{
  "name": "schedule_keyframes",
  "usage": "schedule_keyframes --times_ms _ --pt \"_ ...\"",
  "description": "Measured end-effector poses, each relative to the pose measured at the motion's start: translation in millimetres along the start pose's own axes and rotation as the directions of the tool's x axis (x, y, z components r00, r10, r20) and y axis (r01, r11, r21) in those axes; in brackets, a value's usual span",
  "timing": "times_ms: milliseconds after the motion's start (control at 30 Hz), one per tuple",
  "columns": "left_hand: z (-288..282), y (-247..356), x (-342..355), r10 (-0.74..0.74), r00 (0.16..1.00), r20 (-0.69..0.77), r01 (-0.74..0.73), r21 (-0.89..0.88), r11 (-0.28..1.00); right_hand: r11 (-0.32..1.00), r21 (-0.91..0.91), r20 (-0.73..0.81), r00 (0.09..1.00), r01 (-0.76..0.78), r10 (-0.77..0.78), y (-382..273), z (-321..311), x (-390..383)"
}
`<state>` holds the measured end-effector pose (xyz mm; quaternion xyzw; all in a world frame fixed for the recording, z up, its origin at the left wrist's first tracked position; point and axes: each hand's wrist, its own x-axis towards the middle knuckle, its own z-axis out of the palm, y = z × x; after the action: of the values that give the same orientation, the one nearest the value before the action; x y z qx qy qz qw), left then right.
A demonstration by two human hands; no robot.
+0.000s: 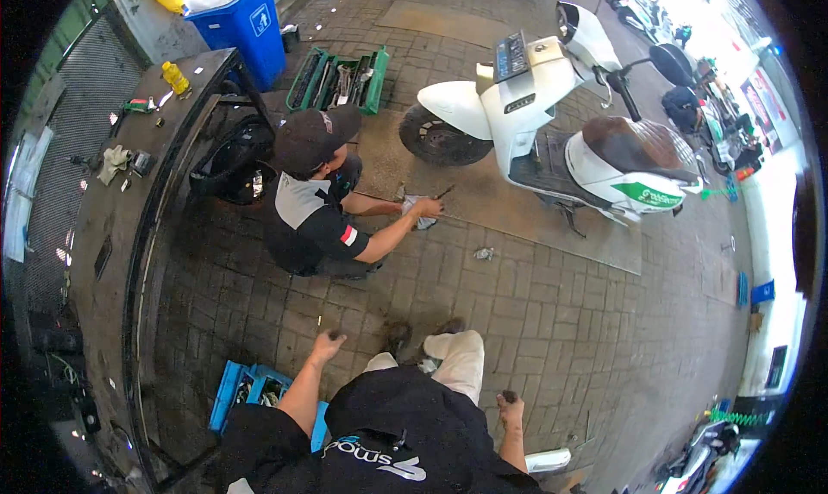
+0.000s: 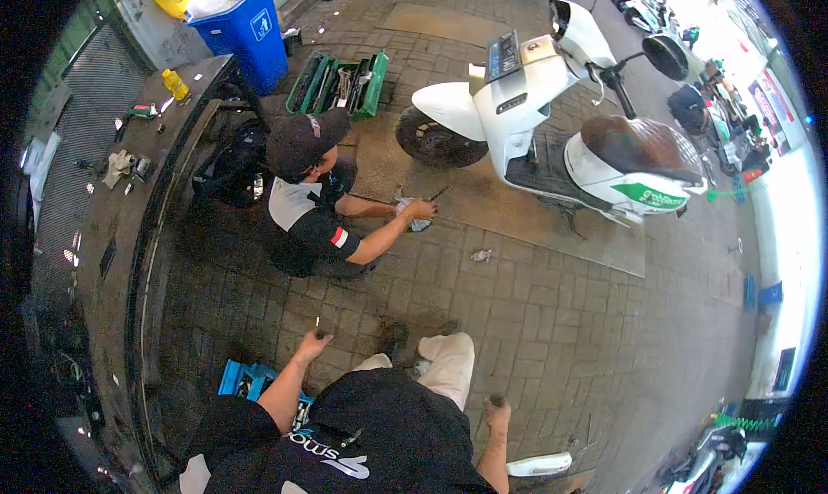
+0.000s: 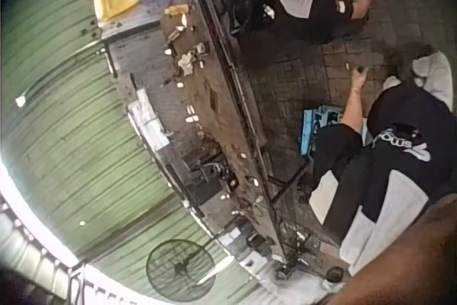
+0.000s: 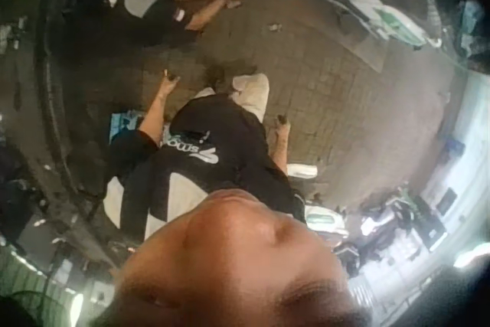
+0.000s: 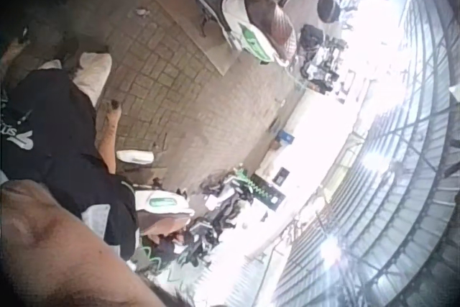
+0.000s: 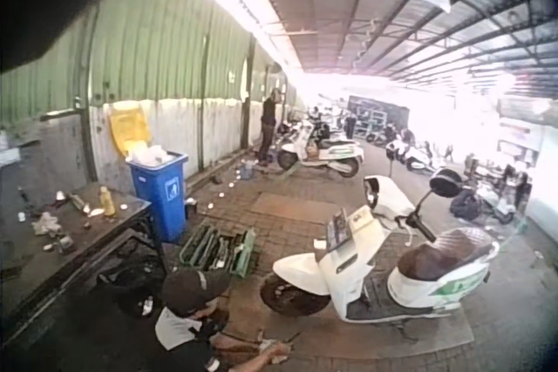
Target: The person uses a screwdriver and a metal bar to remove components from a white electric scooter. The person first works on the front panel and headlight assembly before moving to the floorboard and internal wiring areas.
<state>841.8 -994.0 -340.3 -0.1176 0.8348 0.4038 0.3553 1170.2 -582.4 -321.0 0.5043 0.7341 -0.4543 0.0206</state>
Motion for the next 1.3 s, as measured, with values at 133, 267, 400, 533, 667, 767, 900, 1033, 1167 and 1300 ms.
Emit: schedule_keyframes --times_ms 133,267,400,533,667,767,900,1033,1167,1300 --pt "-4.7 4.8 -15.7 -0.219 0.975 -0.047 0.218 -0.029 0.976 0.938 -0.062 0.138 0.928 -0.341 0.347 -39.0 -6.5 43.7" --pt "18.3 31.2 -6.4 -0.176 0.943 -0.282 0.153 -0.101 0.983 0.958 -0.12 0.178 0.944 -0.26 0.279 -11.3 -19.0 133.6" --pt "63.4 71.5 12.8 -0.142 0.962 -0.232 0.13 -0.065 0.989 0.989 -0.1 0.261 0.956 -0.107 0.13 -41.6 -52.2 235.3" --pt "100.4 185.7 -4.6 -0.113 0.975 -0.19 0.095 -0.102 0.99 0.997 -0.032 0.232 0.971 0.069 -0.059 -96.9 -83.3 305.6" --pt "135.9 174.5 17.1 -0.001 0.976 -0.217 0.004 0.014 1.0 0.953 -0.051 0.137 0.947 0.298 -0.289 -112.6 -107.3 350.9" --pt "134.8 181.2 7.6 -0.035 0.98 -0.198 0.031 -0.021 0.999 0.998 -0.01 0.199 0.978 0.056 -0.053 -129.1 -104.3 353.6" --pt "137.7 153.5 -1.0 -0.132 0.957 -0.259 0.107 -0.109 0.988 0.997 -0.024 0.269 0.961 0.075 -0.066 -111.1 -82.2 353.5" --pt "146.0 155.5 -12.1 -0.254 0.93 -0.266 0.234 -0.106 0.966 0.997 0.05 0.357 0.933 -0.065 0.043 -101.8 -72.3 345.5" --pt "156.8 128.2 -3.1 -0.25 0.935 -0.25 0.229 -0.109 0.967 0.996 -0.094 0.383 0.923 0.011 0.026 -101.5 -74.9 350.1" --pt "154.1 156.2 -2.3 -0.242 0.933 -0.268 0.219 -0.112 0.969 0.993 -0.115 0.353 0.935 0.014 0.027 -112.7 -75.0 361.5"
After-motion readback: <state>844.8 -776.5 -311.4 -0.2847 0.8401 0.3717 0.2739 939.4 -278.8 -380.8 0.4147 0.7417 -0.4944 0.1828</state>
